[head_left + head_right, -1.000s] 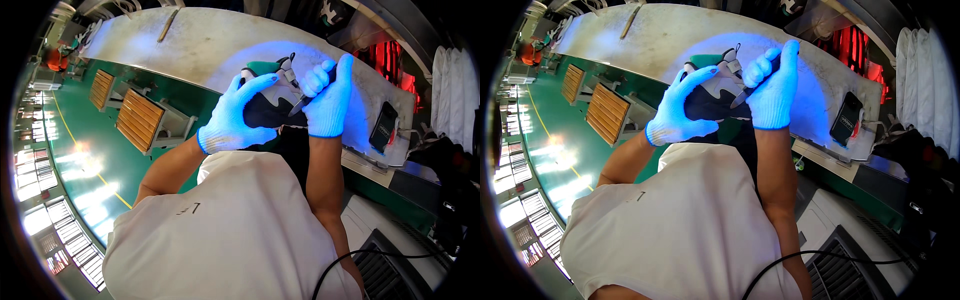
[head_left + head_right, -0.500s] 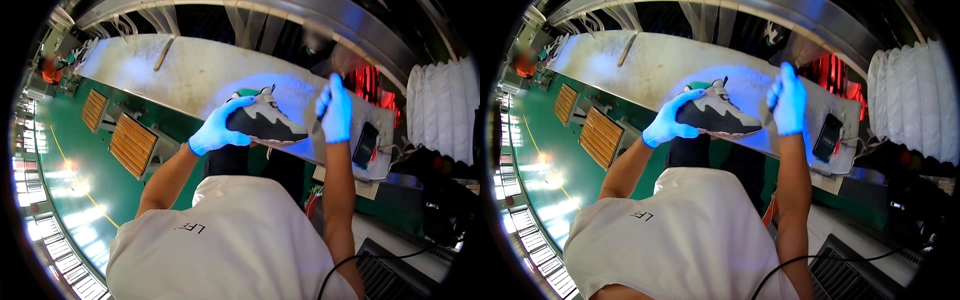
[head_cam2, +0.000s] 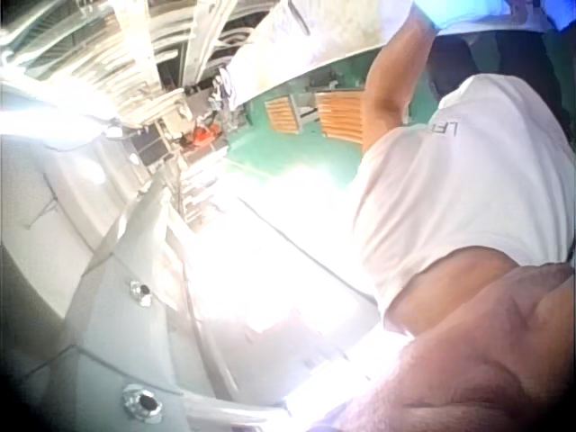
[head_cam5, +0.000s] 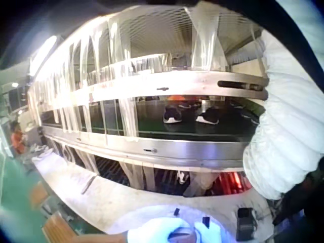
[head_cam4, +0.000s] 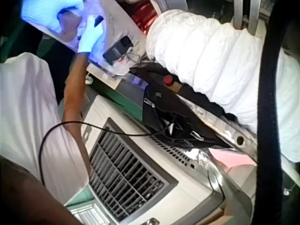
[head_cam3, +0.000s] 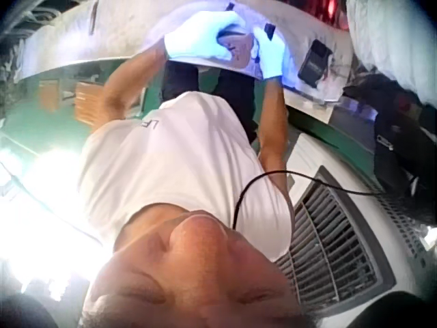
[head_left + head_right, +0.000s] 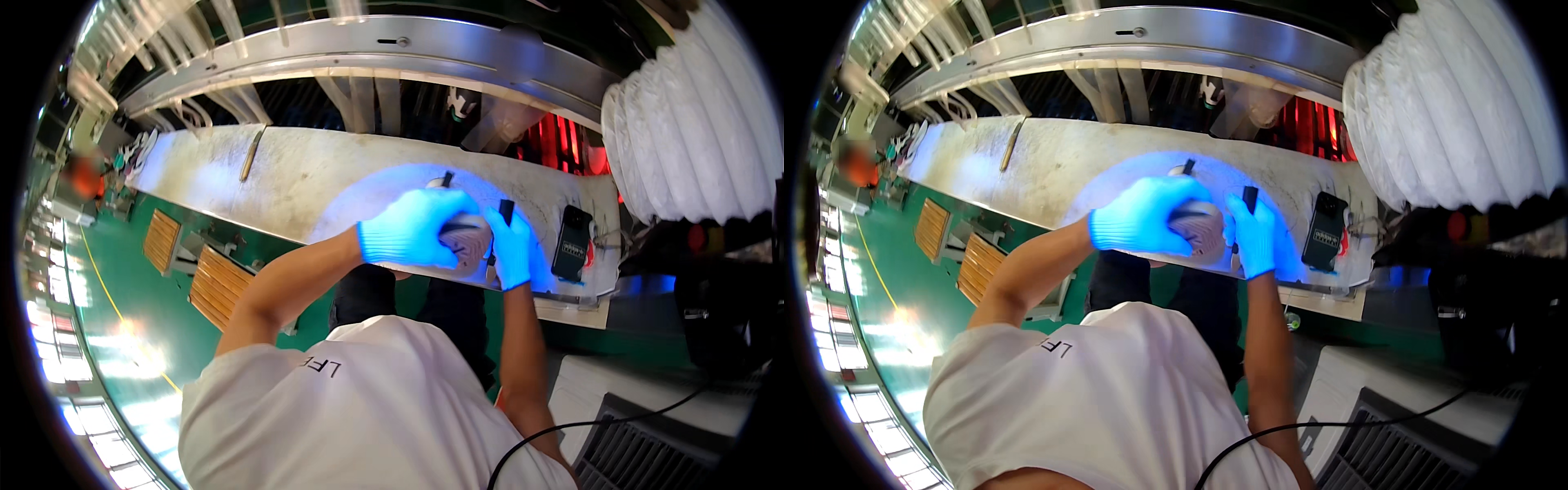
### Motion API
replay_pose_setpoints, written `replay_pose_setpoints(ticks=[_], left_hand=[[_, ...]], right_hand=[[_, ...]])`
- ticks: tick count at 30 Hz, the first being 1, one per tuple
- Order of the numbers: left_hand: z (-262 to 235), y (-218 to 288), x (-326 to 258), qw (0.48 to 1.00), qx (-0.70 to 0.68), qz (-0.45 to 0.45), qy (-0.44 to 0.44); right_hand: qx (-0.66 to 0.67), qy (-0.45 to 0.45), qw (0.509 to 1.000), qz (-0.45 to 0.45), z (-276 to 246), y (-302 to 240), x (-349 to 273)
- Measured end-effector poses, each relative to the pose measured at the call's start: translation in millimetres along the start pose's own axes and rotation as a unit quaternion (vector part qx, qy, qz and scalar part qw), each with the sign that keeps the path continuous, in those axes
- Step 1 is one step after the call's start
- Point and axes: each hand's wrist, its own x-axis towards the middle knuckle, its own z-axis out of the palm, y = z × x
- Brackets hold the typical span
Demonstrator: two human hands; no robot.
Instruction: The person scrubs the sole and upper parts of a white and black sneaker using a small black brush. They repeatedly rub the shoe's surfaces, rotate it to access different angles, and occasionally inspect the cleaned areas. The task is performed on a metal workbench in a factory setting.
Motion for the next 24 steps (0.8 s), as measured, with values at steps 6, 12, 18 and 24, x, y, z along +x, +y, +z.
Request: replay_pose_setpoints(ticks=[6,12,18,24], left_hand=[[-8,-57,-79,0.985,0.068,0.057,0.146],[47,-114,-127,0.979,0.104,-0.102,0.142],[20,-92,-122,0.992,0.066,-0.105,0.037],[21,-68,-89,0.995,0.023,-0.081,0.045]], right_hand=[[0.005,-0.184,0.983,-0.007,-33,-32,34],[-0.185,-0.195,0.962,-0.04,24,-59,-7],[-0.174,-0.181,0.968,-0.025,23,-60,-17],[-0.147,-0.175,0.973,-0.031,22,-56,-20]])
